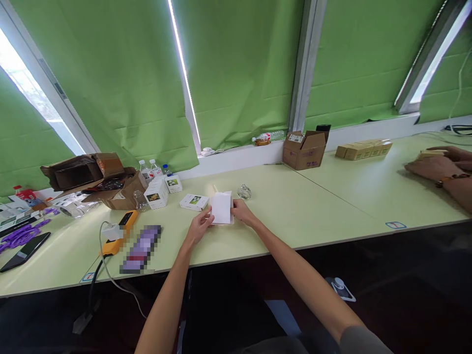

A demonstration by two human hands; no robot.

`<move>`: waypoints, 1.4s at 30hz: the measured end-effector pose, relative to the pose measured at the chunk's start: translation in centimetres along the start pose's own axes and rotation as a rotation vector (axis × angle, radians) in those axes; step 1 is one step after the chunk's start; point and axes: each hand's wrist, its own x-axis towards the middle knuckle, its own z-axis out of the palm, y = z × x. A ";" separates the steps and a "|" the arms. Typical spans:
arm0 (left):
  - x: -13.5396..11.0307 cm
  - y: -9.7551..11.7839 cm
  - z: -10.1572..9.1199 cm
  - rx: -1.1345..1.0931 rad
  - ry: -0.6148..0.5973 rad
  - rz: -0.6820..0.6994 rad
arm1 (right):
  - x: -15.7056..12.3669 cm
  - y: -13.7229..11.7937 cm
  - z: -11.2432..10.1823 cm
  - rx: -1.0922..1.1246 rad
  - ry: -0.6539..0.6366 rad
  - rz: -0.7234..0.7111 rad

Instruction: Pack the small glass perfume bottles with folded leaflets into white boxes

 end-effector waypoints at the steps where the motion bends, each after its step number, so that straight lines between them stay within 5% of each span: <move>1: 0.0 0.1 0.0 0.005 0.017 0.002 | 0.1 0.1 0.0 0.005 0.007 0.009; 6: 0.2 0.5 -0.2 0.011 0.131 -0.063 | 0.1 0.0 0.3 0.033 0.015 0.031; 15: 0.2 0.6 -0.2 -0.053 0.090 -0.102 | -0.4 -0.6 0.5 0.074 -0.064 0.007; 42: 0.6 -0.2 -0.7 -0.091 0.104 -0.137 | -0.6 -1.5 0.5 0.193 -0.025 0.083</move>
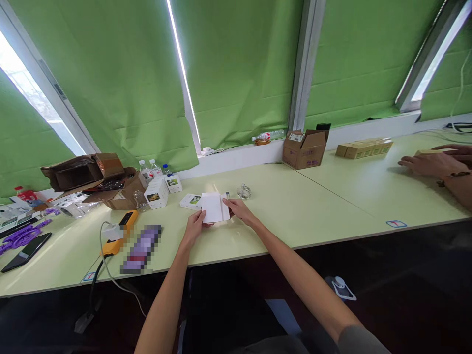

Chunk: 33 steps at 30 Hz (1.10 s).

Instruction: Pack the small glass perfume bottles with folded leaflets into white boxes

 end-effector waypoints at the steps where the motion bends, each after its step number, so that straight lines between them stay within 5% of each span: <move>1: 0.0 0.0 0.0 -0.004 -0.003 -0.007 | 0.0 0.0 0.0 -0.002 -0.002 0.001; 33: -0.2 0.3 0.2 0.003 -0.028 -0.031 | 0.5 0.8 -0.2 -0.026 -0.007 0.004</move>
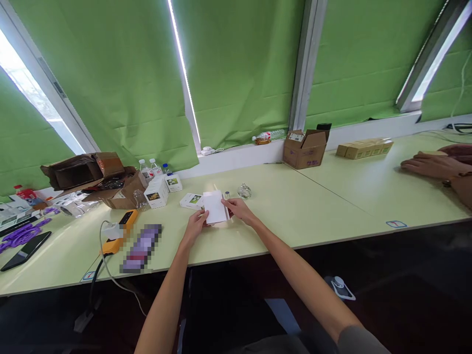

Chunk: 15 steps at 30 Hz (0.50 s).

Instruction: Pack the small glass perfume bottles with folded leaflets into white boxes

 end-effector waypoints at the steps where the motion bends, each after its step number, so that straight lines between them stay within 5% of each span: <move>1: 0.0 0.0 0.0 -0.008 -0.001 0.004 | 0.0 0.0 0.0 0.002 0.002 0.002; 15: -0.3 0.5 0.1 0.027 -0.045 0.019 | -0.4 -0.3 0.2 -0.023 -0.024 -0.028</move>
